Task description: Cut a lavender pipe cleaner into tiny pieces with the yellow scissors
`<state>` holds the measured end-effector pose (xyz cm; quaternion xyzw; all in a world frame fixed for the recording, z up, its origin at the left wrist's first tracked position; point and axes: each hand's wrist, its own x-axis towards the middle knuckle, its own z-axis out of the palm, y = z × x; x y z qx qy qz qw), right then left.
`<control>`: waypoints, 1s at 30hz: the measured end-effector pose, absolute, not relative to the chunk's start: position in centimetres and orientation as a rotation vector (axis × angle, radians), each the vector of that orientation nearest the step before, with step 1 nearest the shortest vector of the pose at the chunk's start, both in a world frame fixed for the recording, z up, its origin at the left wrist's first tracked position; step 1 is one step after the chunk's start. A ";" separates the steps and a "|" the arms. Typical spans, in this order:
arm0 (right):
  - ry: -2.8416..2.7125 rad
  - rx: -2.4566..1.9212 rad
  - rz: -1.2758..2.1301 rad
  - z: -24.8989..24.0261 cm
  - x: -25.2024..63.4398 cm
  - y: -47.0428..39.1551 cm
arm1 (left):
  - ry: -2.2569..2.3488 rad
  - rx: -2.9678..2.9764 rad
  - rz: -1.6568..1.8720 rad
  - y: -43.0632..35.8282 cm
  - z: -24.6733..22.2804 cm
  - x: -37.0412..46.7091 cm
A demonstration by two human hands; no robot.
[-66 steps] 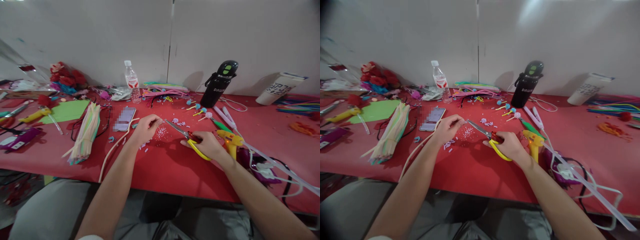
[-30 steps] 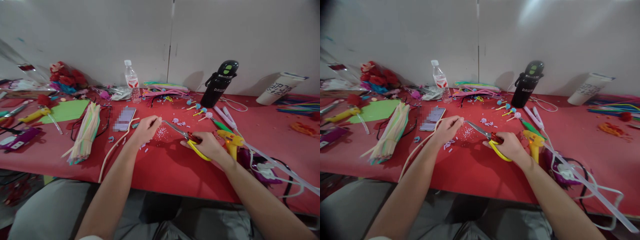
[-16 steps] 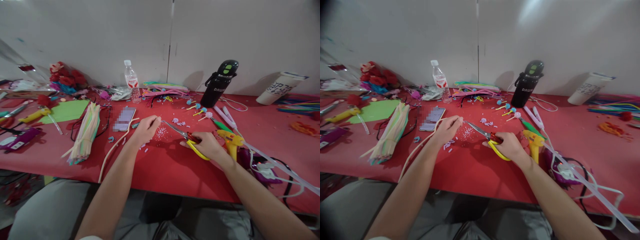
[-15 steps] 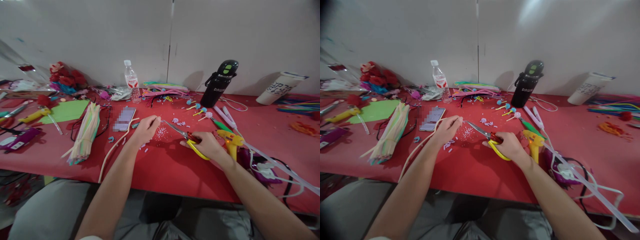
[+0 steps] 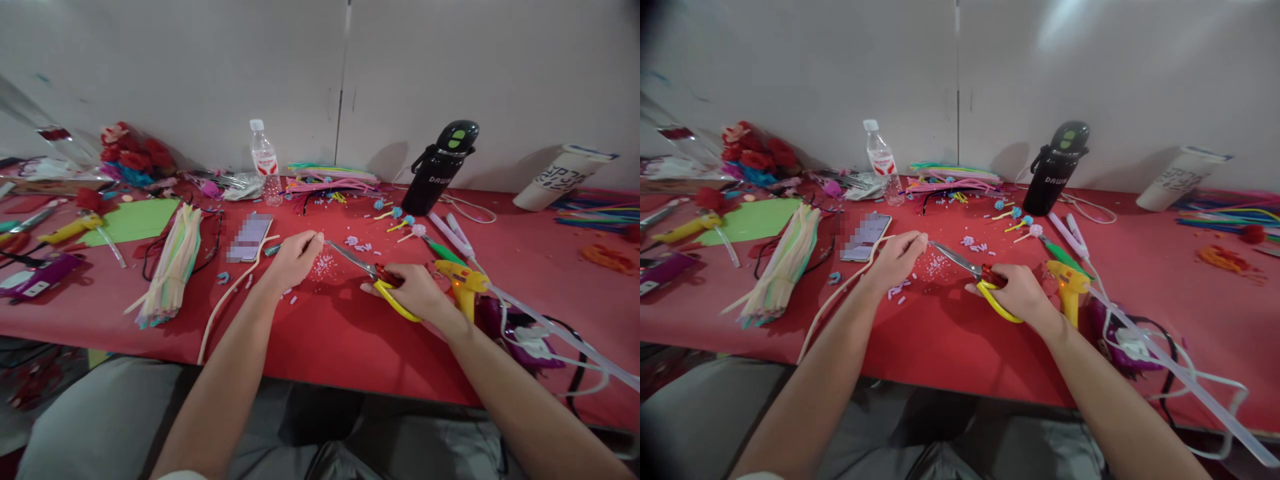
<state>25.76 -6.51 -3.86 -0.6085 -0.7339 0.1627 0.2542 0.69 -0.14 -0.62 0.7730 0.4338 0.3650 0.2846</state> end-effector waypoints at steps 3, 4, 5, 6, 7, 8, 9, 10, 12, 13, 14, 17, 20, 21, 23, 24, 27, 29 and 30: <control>-2.002 -1.651 0.436 -3.8 25.8 -6.4 | 1.153 2.068 0.983 -0.1 -0.7 0.7; -2.001 -1.653 0.433 -3.8 25.8 -6.4 | 1.152 2.067 0.985 -0.1 -0.7 0.7; -2.001 -1.658 0.429 -3.8 25.8 -6.3 | 1.152 2.067 0.988 -0.1 -0.7 0.7; -1.999 -1.666 0.422 -3.7 25.8 -6.3 | 1.154 2.066 0.989 -0.1 -0.7 0.7; -1.997 -1.673 0.414 -3.7 25.9 -6.3 | 1.156 2.065 0.989 -0.1 -0.7 0.7; -1.993 -1.679 0.403 -3.7 25.9 -6.2 | 1.160 2.064 0.990 -0.1 -0.7 0.7; -1.986 -1.683 0.391 -3.7 25.8 -6.3 | 1.162 2.063 0.988 -0.1 -0.6 0.7; -1.981 -1.683 0.385 -3.7 25.8 -6.3 | 1.163 2.060 0.989 -0.1 -0.6 0.7; -1.972 -1.675 0.384 -3.7 25.8 -6.4 | 1.157 2.051 0.985 -0.1 -0.6 0.6; -1.973 -1.669 0.391 -3.7 25.8 -6.4 | 1.152 2.045 0.984 -0.1 -0.5 0.6; -1.975 -1.662 0.396 -3.7 25.8 -6.5 | 1.146 2.038 0.983 -0.1 -0.5 0.6; -1.983 -1.648 0.403 -3.7 25.7 -6.5 | 1.138 2.017 0.986 -0.1 -0.6 0.6; -1.978 -1.639 0.406 -3.6 25.7 -6.5 | 1.142 2.009 0.986 -0.1 -0.7 0.6; -1.977 -1.638 0.407 -3.6 25.7 -6.5 | 1.142 2.011 0.984 0.0 -0.7 0.6; -1.978 -1.642 0.400 -3.5 25.7 -6.5 | 1.143 2.016 0.979 0.0 -0.7 0.6; -1.981 -1.643 0.398 -3.5 25.6 -6.5 | 1.141 2.019 0.976 0.0 -0.7 0.6; -1.990 -1.650 0.401 -3.6 25.6 -6.5 | 1.134 2.029 0.971 -0.1 -0.7 0.6; -1.999 -1.652 0.411 -3.7 25.7 -6.4 | 1.130 2.043 0.972 -0.1 -0.6 0.6; -2.006 -1.651 0.415 -3.8 25.8 -6.3 | 1.130 2.052 0.973 -0.1 -0.6 0.6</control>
